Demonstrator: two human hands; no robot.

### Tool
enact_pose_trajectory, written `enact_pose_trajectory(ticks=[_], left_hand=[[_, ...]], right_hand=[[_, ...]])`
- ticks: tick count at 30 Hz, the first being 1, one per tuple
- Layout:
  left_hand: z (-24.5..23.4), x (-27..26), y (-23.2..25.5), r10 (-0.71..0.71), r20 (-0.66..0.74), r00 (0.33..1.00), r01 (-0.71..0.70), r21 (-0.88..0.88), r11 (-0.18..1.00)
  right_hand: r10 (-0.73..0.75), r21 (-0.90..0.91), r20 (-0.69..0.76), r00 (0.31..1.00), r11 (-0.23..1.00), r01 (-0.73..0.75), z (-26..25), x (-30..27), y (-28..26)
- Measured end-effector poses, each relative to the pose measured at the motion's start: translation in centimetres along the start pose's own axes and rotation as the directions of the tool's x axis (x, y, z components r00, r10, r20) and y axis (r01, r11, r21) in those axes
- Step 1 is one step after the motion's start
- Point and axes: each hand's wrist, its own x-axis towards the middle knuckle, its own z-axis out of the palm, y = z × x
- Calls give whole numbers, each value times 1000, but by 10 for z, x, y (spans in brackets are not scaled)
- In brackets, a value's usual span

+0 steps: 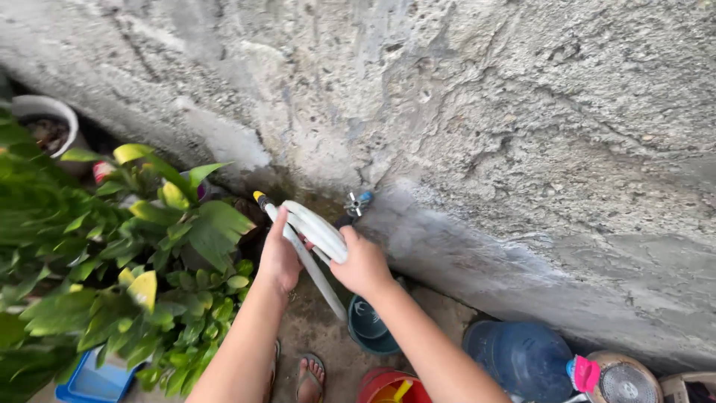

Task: Watering potted plants with a garden hose and preparing a bucket of water.

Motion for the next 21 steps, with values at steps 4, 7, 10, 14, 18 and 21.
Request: enact_pose_trajectory(ticks=[4,7,10,14,18,21], left_hand=[[-44,-27,-19,-19,-96,995,32,144,989],[-60,-67,-19,69,-125,990,-45,184,982],[-97,-95,-36,94,-194,976,-57,185,981],[-134,-156,-54,147,-224,963,-50,390,919],[-188,-199,-86,155,-204,967,-13,567,824],[-232,-221,-116,224,-212,951,-24,673,739]], right_hand=[[37,144,33,999,989,-41,23,-47,-26],[56,143,84,995,987,-67,34,-78,-39],[48,187,97,994,980,-65,43,-119,-55],[18,168,117,993,985,-37,63,-180,-71],[-126,144,59,990,983,117,104,-246,-64],[-43,113,149,988,993,26,111,-286,-78]])
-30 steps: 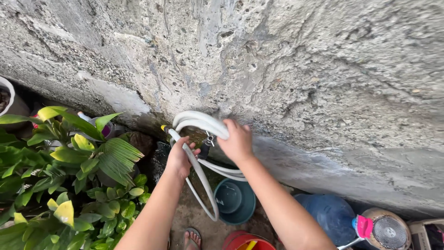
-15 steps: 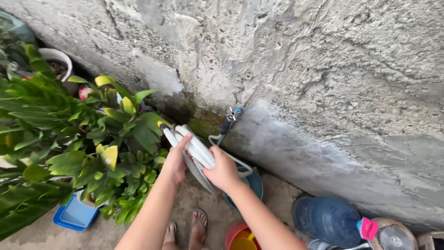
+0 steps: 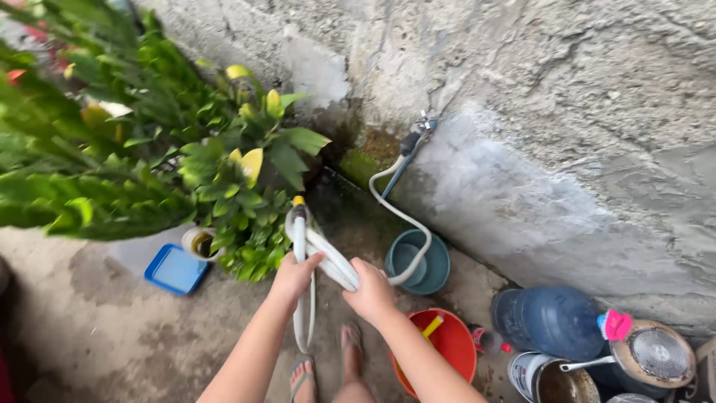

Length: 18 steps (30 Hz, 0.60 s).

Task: Watering potted plants with a garden hose and preparing a bucket of water.

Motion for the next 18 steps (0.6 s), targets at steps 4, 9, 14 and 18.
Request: enact_pose_trajectory(ticks=[4,9,14,18], left_hand=[[-19,-2,-71,103,-142,985,-96,54,994],[-46,-99,-61,261,-307,915,-146,350,925],[-72,-190,-67,278,-342,898,-90,475,875],[-96,-265,-56,277,-369,887,-11,583,813]], right_hand=[[98,-136,64,993,987,-89,44,-33,17],[210,-68,321,924,978,-198,100,-52,64],[53,-241,494,868,968,78,131,-104,93],[-10,-486,459,888,835,260,160,-140,141]])
